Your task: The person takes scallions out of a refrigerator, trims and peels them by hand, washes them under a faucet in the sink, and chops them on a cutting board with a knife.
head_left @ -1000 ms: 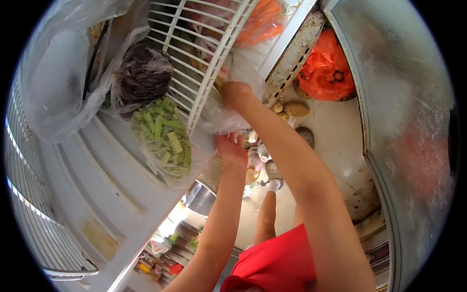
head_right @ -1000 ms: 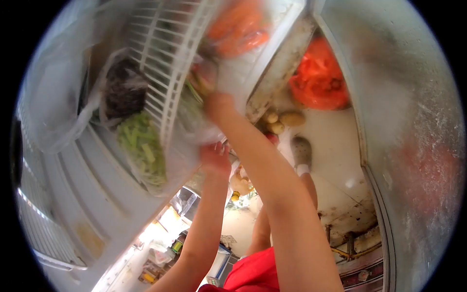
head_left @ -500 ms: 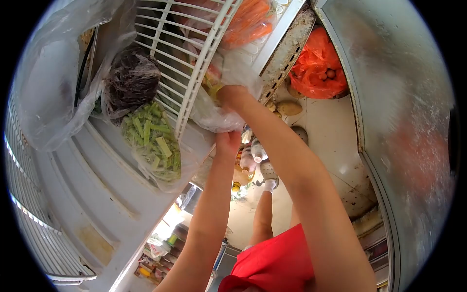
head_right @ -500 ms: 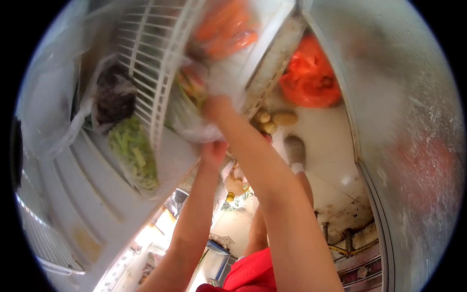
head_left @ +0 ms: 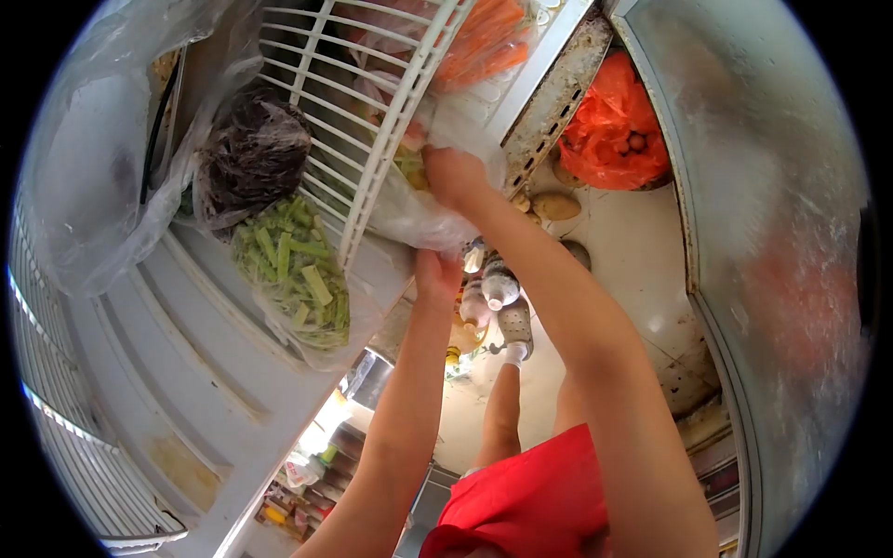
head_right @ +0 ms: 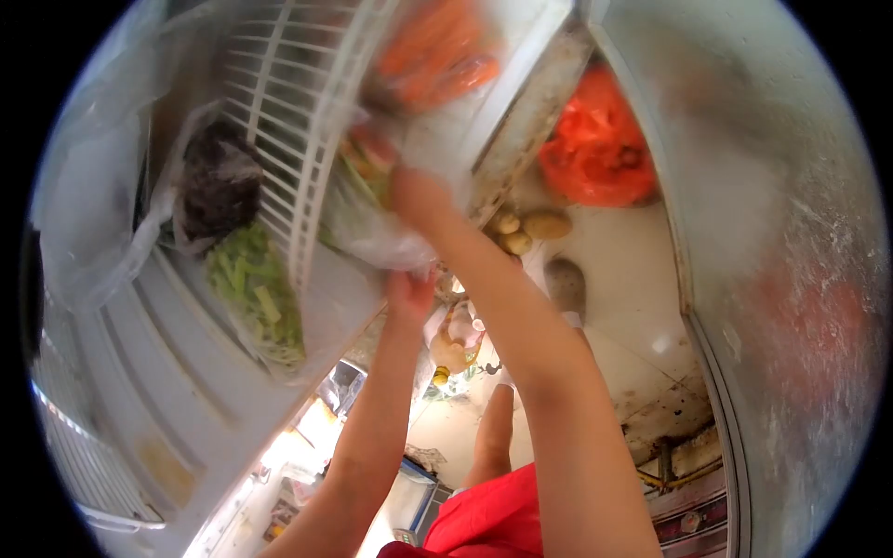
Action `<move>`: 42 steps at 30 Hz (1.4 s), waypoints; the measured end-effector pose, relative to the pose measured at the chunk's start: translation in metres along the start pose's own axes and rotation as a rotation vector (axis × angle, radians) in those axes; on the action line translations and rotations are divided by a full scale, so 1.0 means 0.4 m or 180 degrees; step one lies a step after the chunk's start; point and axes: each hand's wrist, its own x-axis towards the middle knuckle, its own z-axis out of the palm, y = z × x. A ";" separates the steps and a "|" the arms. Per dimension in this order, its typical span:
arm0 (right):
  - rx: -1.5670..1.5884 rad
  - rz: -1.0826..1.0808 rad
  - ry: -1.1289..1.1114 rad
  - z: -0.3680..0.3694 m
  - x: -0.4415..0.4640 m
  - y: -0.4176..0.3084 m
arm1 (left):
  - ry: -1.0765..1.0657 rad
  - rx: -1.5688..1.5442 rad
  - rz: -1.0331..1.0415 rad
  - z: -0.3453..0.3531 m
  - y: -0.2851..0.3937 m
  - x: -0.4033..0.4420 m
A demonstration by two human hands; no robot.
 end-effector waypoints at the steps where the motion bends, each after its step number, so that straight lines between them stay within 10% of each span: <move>1: -0.0126 -0.0115 -0.0177 -0.007 0.004 -0.003 | 0.0468 0.0040 0.0049 0.038 -0.005 -0.006; 6: -0.0963 -0.1810 -0.1384 0.009 0.038 -0.018 | 0.0842 -0.0045 0.0186 0.075 -0.010 -0.009; 12: 0.0487 -0.0330 0.0605 -0.091 0.040 -0.027 | 0.1062 0.0130 0.0210 0.066 -0.023 0.002; 17: -0.0097 -0.0658 -0.0356 -0.109 0.023 -0.022 | 0.1166 0.0409 0.0094 0.099 -0.017 -0.011; 26: -0.0478 -0.0108 -0.0267 -0.007 -0.049 -0.048 | 0.1834 0.3433 0.2489 0.327 -0.047 -0.192; 29: -0.0417 -0.0280 0.0104 0.027 -0.025 -0.041 | 0.0467 0.5573 0.3569 0.385 0.018 -0.201; 35: 0.0548 -0.0872 -0.0398 0.045 0.113 0.032 | 0.0563 0.6258 0.1235 0.342 0.061 -0.105; 39: 0.1265 -0.0134 -0.0190 -0.065 0.040 -0.047 | 0.0341 0.7906 0.1504 0.259 0.029 -0.075; 42: -0.0060 -0.0803 -0.0043 -0.083 -0.002 -0.112 | 0.0235 0.7684 0.1739 0.208 0.027 -0.052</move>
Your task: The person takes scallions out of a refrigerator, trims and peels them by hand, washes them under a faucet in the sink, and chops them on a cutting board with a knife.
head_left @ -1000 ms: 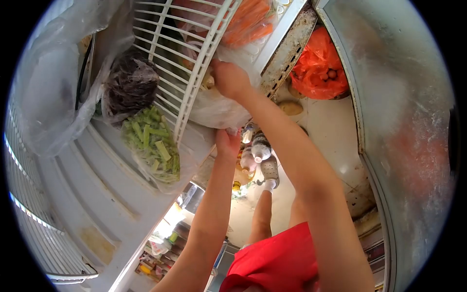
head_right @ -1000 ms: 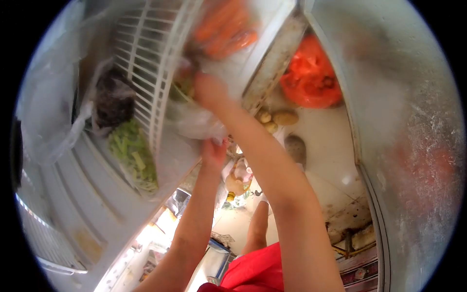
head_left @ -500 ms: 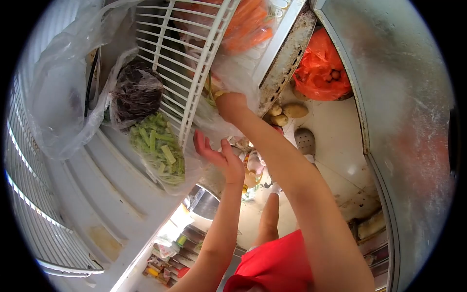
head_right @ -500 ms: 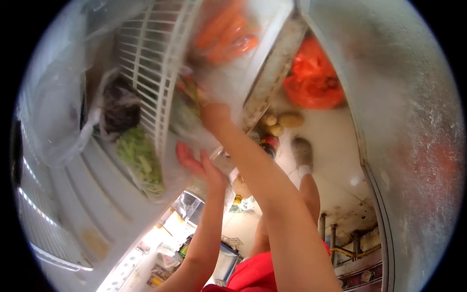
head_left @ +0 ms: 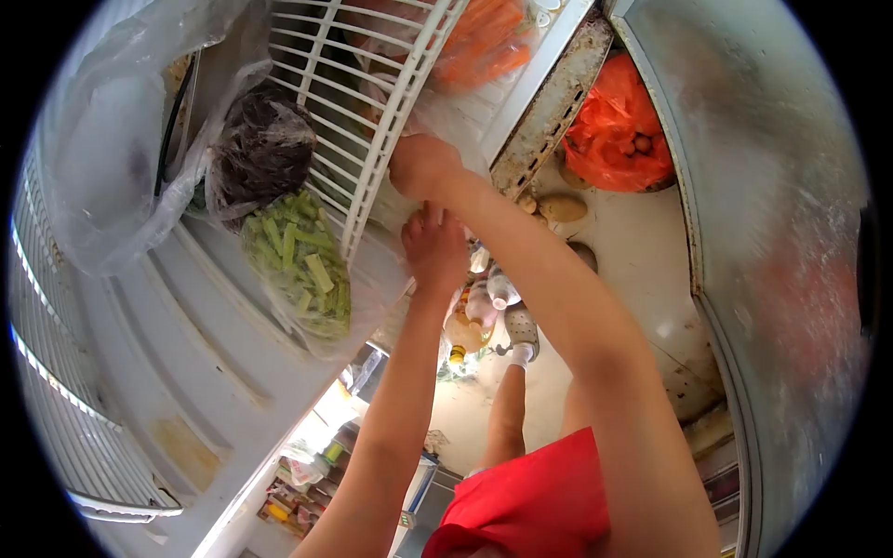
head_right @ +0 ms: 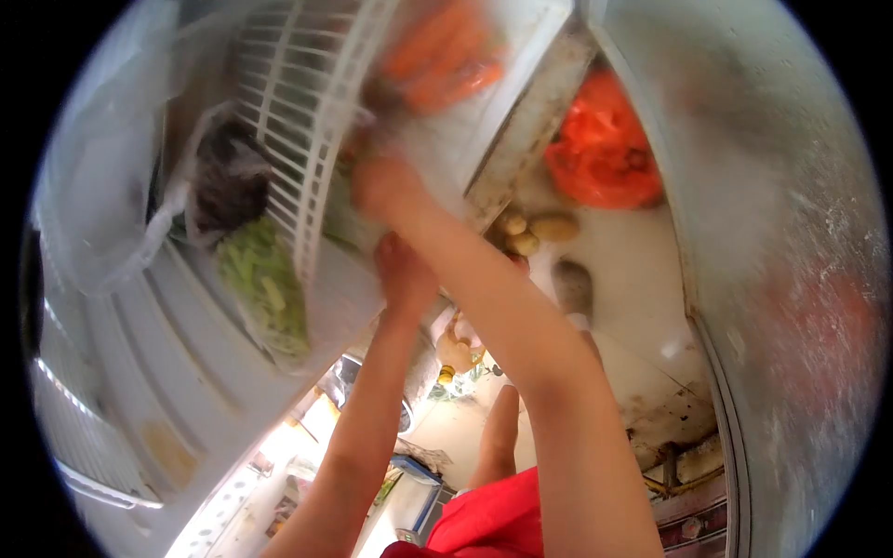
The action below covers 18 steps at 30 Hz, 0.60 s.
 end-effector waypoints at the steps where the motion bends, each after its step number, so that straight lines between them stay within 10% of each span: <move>1: -0.0054 0.0110 -0.0060 -0.032 -0.037 -0.015 | -0.0240 -0.0557 -0.0245 0.045 -0.050 0.025; 11: -0.0128 0.1016 0.0215 -0.213 -0.591 0.015 | 0.0581 -0.0531 -0.0257 -0.005 -0.061 -0.017; 14: -0.0022 0.1298 -0.0077 -0.213 -0.723 -0.070 | -0.0115 -0.5260 -0.2192 -0.193 0.217 -0.169; 18: -0.0059 0.1322 -0.0071 -0.177 -0.953 -0.237 | -0.1017 -0.7046 -0.3363 -0.274 0.314 -0.302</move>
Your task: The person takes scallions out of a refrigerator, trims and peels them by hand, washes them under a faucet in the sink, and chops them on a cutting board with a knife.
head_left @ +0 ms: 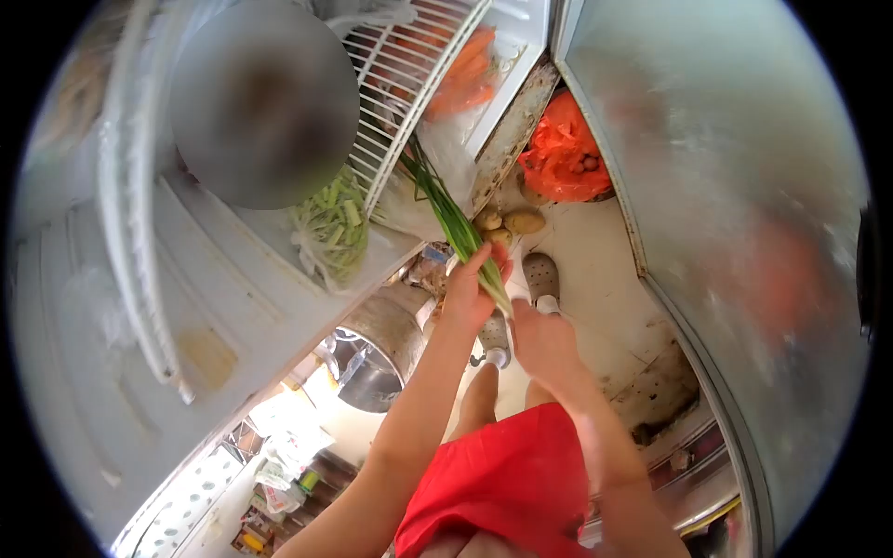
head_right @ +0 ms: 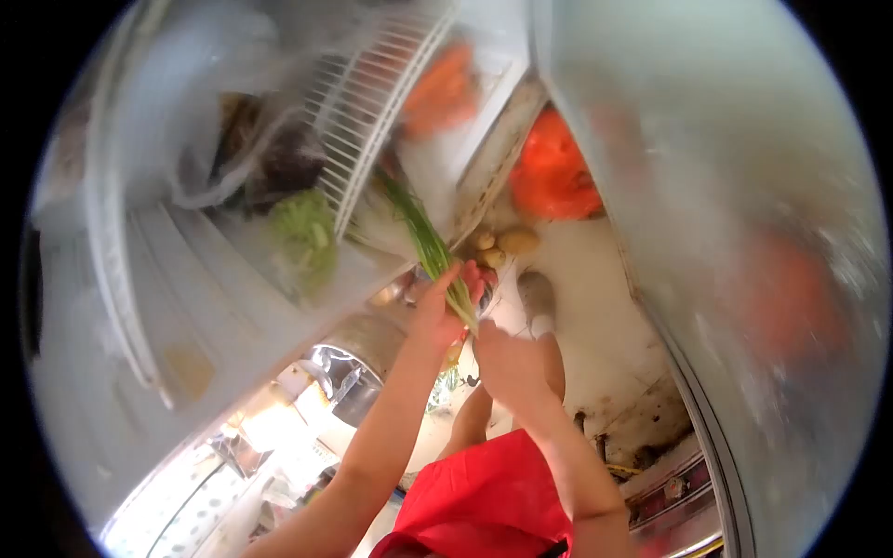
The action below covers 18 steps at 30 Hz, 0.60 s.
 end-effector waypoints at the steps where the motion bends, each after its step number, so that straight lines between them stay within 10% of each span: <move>1: 0.0072 0.0064 -0.0004 -0.025 -0.081 -0.028 | -0.0141 -0.0036 0.0006 -0.012 -0.010 -0.039; 5: 0.0274 0.0334 -0.0168 -0.099 -0.413 -0.098 | -0.0526 0.1075 0.0741 -0.144 -0.057 -0.227; 7: 0.0128 0.0258 -0.0117 -0.123 -0.586 -0.129 | -0.0122 0.2388 0.1746 -0.196 -0.085 -0.387; 8: 0.0152 0.0231 -0.0177 -0.138 -0.666 -0.162 | 0.0358 0.4390 0.3365 -0.235 -0.100 -0.495; 10: 0.0207 0.0190 -0.0278 -0.153 -0.829 -0.240 | -0.2135 0.4794 0.4774 -0.216 -0.055 -0.796; 12: 0.0266 -0.0193 -0.0305 -0.128 -0.971 -0.308 | -0.3697 0.5733 0.3894 -0.221 -0.041 -1.044; 15: 0.0655 -0.0447 -0.0569 -0.127 -1.153 -0.470 | -0.4057 0.6028 0.2635 -0.373 -0.086 -1.227; 18: 0.1625 -0.0530 -0.0085 -0.142 -1.354 -0.587 | -0.3855 0.5541 0.2741 -0.464 -0.036 -1.409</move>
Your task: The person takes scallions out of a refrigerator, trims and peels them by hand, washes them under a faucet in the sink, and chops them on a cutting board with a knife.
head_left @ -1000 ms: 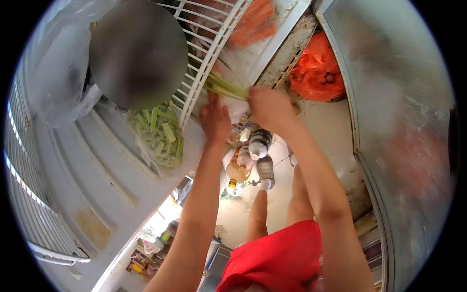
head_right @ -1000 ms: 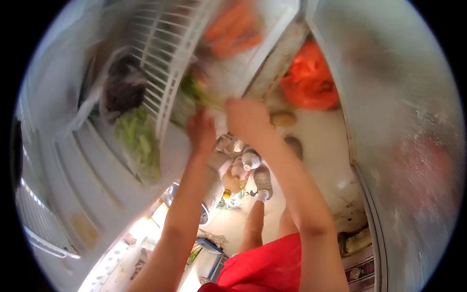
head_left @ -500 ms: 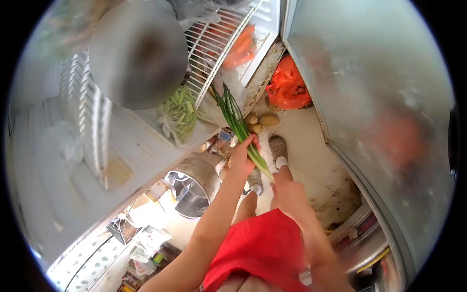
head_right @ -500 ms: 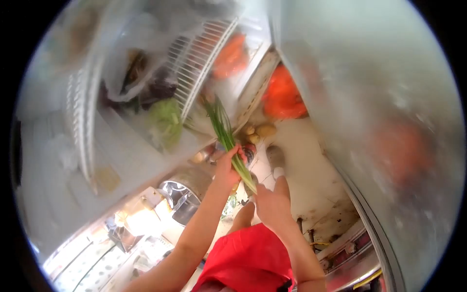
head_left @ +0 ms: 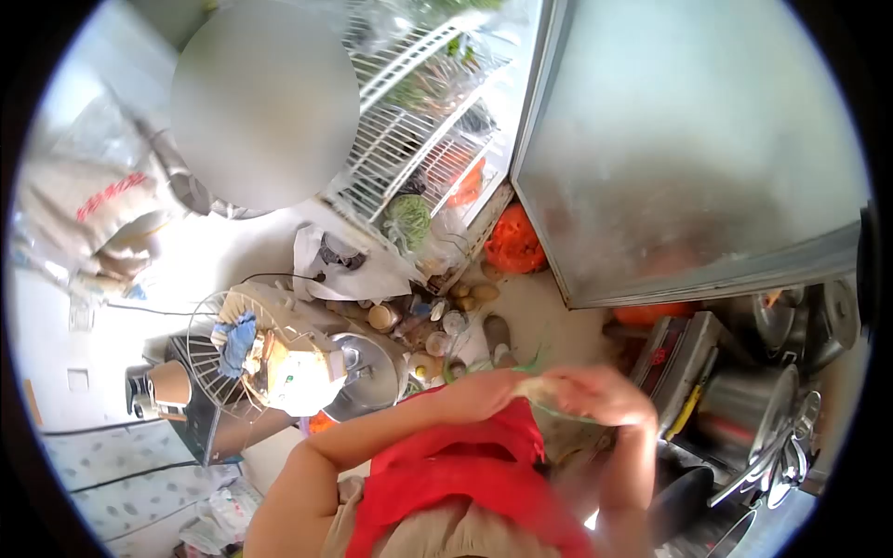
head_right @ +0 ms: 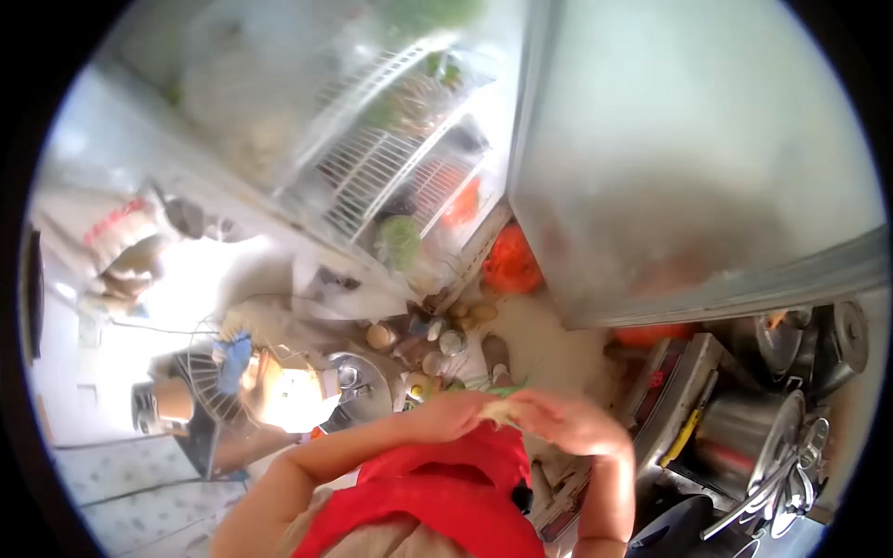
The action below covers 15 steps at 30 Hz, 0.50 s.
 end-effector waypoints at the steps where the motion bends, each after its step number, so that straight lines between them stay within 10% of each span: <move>1: 0.0381 -0.0144 0.0309 0.003 -0.057 -0.023 | 0.0211 0.0081 -0.0198 -0.007 0.026 -0.056; 4: -0.0261 -0.2006 0.3392 -0.068 -0.161 -0.040 | 0.1191 0.0143 -0.0557 -0.037 0.069 -0.221; 7: -0.2034 -0.1784 0.6200 -0.270 -0.235 -0.066 | 0.2297 -0.0356 -0.0643 -0.074 0.083 -0.370; 11: 0.0010 -0.2220 0.5093 -0.387 -0.134 -0.033 | 0.3075 -0.2413 -0.0144 -0.119 0.059 -0.508; 15: -0.0378 -0.2073 0.5333 -0.232 -0.131 -0.056 | 0.3378 -0.3067 -0.0024 -0.127 0.075 -0.602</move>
